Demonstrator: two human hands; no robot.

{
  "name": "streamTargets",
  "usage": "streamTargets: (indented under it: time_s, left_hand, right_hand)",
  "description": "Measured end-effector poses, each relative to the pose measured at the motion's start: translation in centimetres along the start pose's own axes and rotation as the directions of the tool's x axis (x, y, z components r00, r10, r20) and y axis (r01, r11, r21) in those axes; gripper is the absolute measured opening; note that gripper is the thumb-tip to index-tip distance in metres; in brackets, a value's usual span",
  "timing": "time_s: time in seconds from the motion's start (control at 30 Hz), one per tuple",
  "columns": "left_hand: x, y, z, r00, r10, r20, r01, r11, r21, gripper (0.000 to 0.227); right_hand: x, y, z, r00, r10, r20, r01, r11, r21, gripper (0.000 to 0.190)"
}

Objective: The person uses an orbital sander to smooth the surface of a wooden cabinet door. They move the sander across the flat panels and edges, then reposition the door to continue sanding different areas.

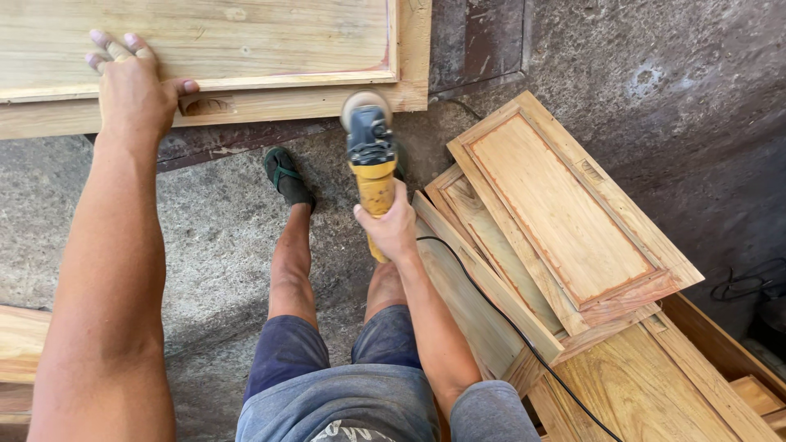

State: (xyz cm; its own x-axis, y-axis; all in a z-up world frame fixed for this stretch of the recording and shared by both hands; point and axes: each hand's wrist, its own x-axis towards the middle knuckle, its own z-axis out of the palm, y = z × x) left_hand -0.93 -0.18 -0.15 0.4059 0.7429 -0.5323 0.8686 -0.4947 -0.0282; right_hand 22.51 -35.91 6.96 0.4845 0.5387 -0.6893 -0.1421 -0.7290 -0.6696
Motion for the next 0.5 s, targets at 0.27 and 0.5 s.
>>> streamTargets:
  time_s: [0.27,0.5]
  left_hand:
    - [0.4,0.2,0.0,0.999,-0.041,0.034,0.041,0.999,-0.006,0.107]
    - [0.2,0.3,-0.3,1.000,-0.015,0.014,0.015,1.000,0.008,0.104]
  right_hand:
    - [0.9,0.1,-3.3,0.994,0.033,-0.101,-0.026,0.997,0.068,0.060]
    - [0.8,-0.4,-1.4,1.000,0.016,-0.005,-0.016,1.000,0.022,0.067]
